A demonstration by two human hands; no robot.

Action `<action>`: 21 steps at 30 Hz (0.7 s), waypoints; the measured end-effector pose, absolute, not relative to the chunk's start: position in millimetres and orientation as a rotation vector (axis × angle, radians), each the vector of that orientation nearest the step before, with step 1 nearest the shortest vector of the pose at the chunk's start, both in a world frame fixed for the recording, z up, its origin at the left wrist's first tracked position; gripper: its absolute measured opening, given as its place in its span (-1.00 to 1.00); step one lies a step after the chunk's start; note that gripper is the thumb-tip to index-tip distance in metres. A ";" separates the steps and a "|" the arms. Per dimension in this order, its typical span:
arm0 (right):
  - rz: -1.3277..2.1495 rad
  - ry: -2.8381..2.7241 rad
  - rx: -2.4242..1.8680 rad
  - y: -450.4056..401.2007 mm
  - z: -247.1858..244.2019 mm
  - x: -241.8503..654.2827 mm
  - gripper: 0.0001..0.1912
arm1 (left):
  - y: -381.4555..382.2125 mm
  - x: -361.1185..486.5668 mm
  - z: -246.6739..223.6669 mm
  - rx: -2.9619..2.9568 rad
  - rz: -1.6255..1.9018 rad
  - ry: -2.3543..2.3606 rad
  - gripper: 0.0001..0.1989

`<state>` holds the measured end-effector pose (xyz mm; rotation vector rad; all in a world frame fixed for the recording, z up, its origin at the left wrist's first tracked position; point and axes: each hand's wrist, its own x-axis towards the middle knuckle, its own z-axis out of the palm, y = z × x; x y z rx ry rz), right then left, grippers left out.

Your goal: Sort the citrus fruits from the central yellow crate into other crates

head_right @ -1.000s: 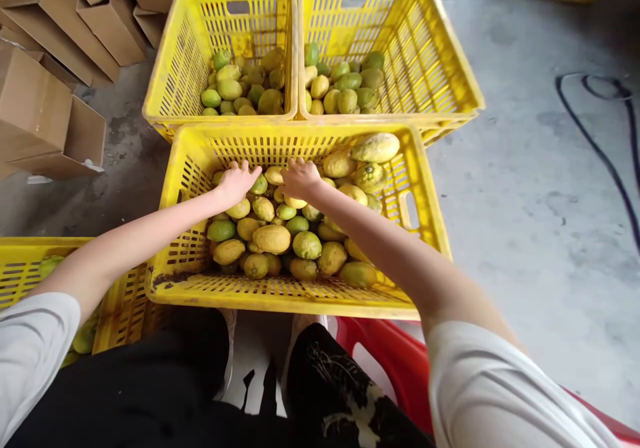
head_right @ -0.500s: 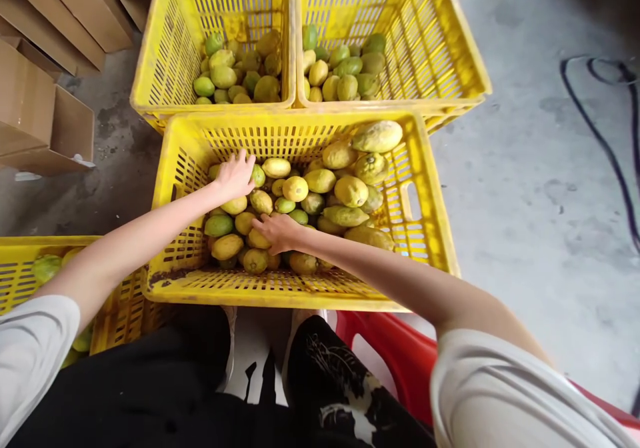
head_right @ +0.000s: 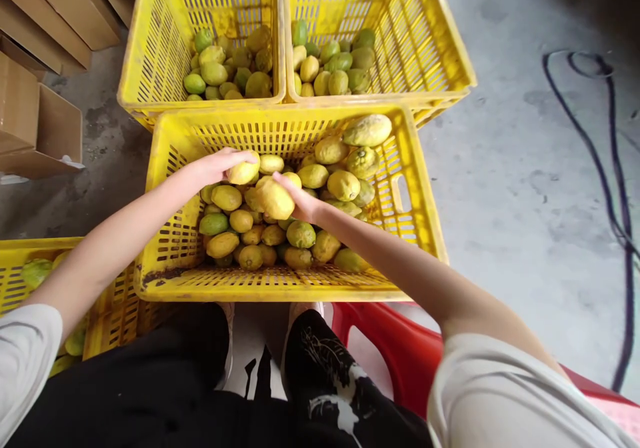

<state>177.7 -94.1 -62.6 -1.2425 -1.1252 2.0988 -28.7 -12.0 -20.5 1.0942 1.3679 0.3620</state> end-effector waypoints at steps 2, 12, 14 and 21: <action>2.176 -0.678 -1.075 -87.7 -44.9 185.9 -0.52 | -14.2 -26.0 -11.0 0.948 0.418 1.257 -0.73; 1.861 -0.705 -1.005 -85.2 -12.5 193.8 -0.45 | -40.5 -20.7 6.6 0.965 0.642 1.115 -0.40; 1.834 -0.719 -1.044 -86.0 -17.5 193.2 -0.42 | -45.4 -16.4 5.3 1.099 0.626 1.134 -0.35; 1.836 -0.842 -1.104 -84.4 -22.4 203.7 -0.41 | -53.3 -10.4 -1.1 0.877 0.627 0.979 -0.35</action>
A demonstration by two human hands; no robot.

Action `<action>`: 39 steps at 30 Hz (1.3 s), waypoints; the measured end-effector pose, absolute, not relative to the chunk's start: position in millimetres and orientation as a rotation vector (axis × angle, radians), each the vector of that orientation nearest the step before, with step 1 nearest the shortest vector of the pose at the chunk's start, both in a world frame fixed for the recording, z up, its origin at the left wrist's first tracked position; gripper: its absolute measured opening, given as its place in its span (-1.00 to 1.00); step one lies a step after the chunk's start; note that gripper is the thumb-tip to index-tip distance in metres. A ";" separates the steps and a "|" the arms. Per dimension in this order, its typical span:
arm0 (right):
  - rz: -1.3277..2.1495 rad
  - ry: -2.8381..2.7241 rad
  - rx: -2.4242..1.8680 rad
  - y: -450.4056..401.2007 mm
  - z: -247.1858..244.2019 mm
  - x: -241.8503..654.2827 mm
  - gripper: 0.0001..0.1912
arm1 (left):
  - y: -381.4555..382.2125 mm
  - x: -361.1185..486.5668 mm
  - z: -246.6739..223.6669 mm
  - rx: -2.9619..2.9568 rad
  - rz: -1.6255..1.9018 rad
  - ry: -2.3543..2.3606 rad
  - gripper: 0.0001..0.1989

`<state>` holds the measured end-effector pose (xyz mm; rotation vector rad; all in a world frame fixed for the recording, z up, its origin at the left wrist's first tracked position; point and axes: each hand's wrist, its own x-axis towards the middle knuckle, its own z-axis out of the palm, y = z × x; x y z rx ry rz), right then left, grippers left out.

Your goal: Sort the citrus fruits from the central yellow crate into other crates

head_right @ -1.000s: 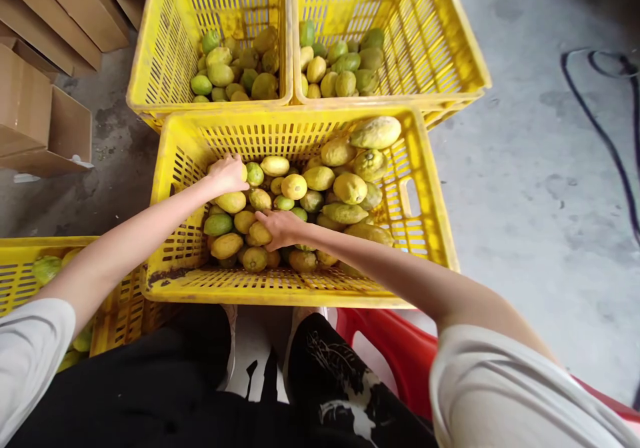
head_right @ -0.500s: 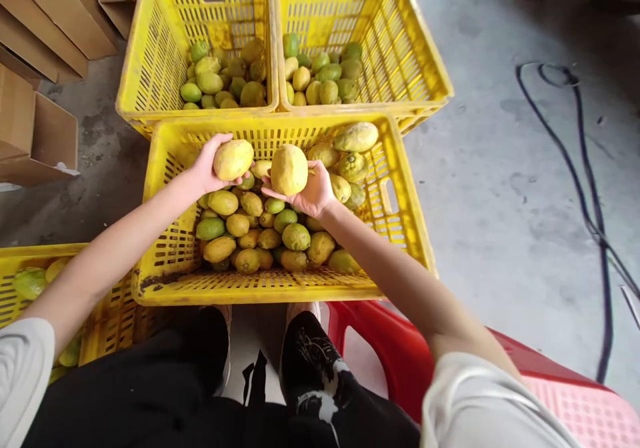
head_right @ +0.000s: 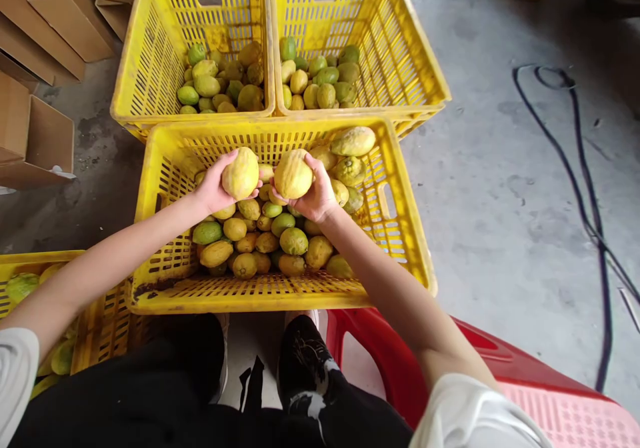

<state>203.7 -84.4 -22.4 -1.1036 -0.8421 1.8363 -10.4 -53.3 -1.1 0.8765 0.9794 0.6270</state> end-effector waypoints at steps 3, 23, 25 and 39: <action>1.792 -0.997 -1.120 -81.9 -20.5 214.1 -0.29 | -51.0 -12.2 -0.5 0.758 0.640 0.978 -0.29; 1.892 -1.100 -1.106 -86.4 -19.5 204.5 -0.33 | -53.2 -12.3 1.4 0.952 0.646 1.092 -0.35; 1.842 -1.321 -1.182 -85.1 -18.5 208.2 -0.21 | -52.9 -11.4 -0.6 0.916 0.653 1.060 -0.36; 1.981 -0.605 -0.943 -85.9 -38.1 205.3 -0.59 | -56.2 -7.8 -5.5 0.653 0.719 0.957 -0.52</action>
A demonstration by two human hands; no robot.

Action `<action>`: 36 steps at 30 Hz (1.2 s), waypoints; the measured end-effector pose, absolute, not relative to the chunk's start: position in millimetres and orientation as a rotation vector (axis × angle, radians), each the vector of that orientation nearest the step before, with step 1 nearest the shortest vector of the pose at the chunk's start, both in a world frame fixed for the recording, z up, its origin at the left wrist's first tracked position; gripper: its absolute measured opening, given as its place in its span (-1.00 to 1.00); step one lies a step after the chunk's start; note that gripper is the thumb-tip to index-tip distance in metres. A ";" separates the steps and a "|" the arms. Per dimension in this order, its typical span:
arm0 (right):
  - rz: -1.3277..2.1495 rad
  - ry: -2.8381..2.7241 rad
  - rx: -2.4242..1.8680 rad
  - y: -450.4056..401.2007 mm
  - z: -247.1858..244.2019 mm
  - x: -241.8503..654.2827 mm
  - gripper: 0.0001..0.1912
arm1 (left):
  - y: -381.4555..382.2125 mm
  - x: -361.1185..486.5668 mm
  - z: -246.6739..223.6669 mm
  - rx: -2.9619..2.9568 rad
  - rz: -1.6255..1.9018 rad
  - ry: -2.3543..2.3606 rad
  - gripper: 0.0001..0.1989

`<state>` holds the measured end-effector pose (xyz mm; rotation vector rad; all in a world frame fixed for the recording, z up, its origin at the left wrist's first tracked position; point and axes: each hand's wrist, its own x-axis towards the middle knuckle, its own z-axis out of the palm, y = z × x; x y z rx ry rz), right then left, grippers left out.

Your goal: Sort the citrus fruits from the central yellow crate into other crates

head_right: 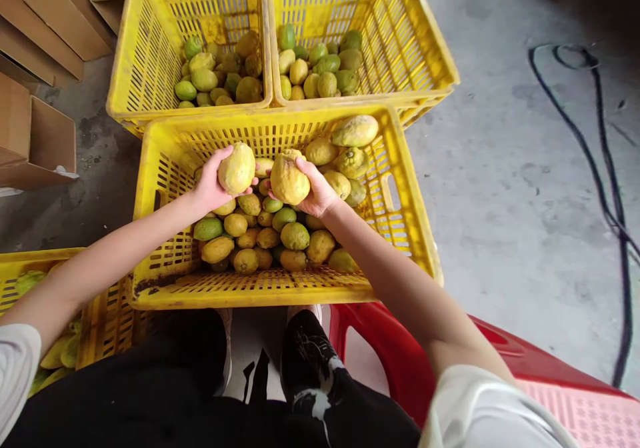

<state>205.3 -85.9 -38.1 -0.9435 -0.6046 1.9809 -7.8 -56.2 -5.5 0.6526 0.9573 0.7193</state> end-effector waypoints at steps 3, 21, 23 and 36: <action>1.977 -0.432 -0.844 -82.9 -40.5 206.0 -0.60 | -54.5 -7.2 -8.5 0.522 0.784 0.908 -0.52; 1.954 -0.219 -0.729 -79.8 -39.4 211.5 -0.60 | -52.2 -5.7 -9.8 0.349 0.715 0.900 -0.50; 1.977 -0.329 -0.706 -79.6 -42.3 211.5 -0.63 | -50.8 -6.1 -9.3 0.296 0.740 0.914 -0.46; 1.973 -0.084 -0.918 -83.0 -12.6 203.1 -0.36 | -51.7 -8.0 -7.9 0.348 0.596 0.769 -0.42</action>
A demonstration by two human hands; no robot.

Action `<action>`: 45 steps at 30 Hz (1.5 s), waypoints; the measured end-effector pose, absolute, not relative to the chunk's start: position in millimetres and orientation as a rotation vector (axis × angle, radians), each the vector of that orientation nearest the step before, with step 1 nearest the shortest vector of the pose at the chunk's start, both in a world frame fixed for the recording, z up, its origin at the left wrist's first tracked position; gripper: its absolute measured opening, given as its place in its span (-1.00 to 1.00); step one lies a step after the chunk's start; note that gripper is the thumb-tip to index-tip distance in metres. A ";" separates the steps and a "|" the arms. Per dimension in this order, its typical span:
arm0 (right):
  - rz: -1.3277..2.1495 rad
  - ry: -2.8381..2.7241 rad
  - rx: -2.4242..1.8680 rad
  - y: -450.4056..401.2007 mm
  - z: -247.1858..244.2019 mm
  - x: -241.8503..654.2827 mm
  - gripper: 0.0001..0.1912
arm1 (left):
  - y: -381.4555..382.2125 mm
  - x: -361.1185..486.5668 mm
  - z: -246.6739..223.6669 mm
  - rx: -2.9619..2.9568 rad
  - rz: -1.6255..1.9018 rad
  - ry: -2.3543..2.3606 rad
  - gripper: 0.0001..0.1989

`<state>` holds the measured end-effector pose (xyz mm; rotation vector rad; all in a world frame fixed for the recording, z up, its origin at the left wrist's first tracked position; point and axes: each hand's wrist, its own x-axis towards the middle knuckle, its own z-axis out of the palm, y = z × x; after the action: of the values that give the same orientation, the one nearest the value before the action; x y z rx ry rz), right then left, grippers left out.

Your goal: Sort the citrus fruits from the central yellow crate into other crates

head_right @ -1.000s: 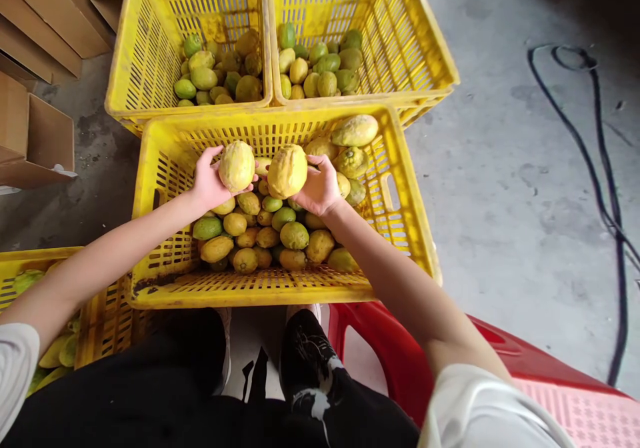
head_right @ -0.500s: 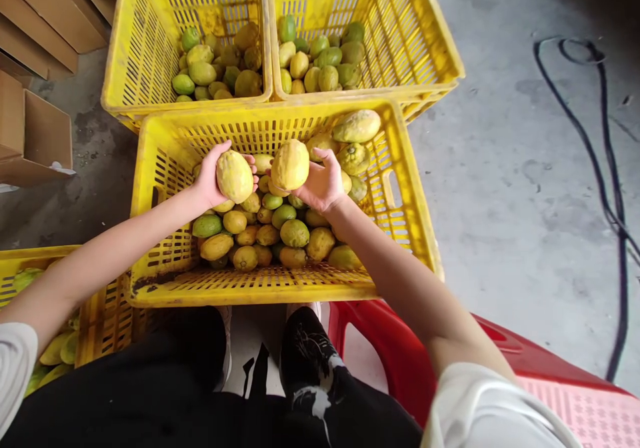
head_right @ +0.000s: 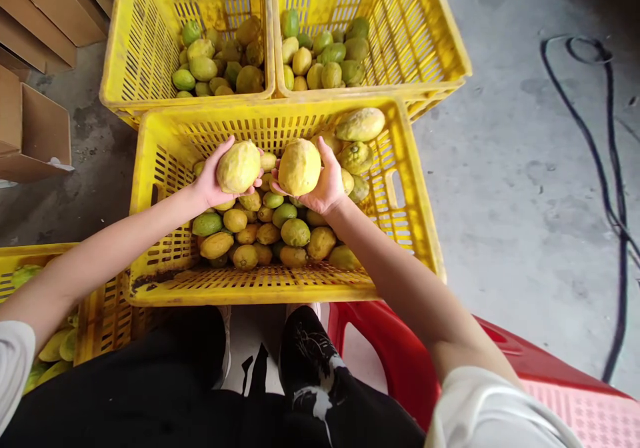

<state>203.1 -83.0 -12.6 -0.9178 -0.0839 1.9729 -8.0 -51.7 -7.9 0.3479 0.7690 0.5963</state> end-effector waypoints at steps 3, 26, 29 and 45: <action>2.030 -0.093 -0.816 -82.8 -18.8 204.6 -0.50 | -52.2 -7.9 -9.8 0.443 0.652 0.773 -0.41; 2.065 -0.186 -0.839 -85.3 -36.5 201.5 -0.49 | -56.2 -4.1 -14.6 0.386 0.729 0.805 -0.57; 2.049 -0.237 -0.802 -85.5 -35.6 202.9 -0.62 | -55.6 -4.5 -14.8 0.346 0.758 0.792 -0.57; 2.057 -0.206 -0.890 -88.8 -38.8 198.2 -0.55 | -56.3 -2.9 -20.6 0.461 0.689 0.854 -0.61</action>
<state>198.2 -88.8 -38.8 -0.8900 -0.2060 2.0568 -2.9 -56.3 -20.6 0.4613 0.8537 0.6886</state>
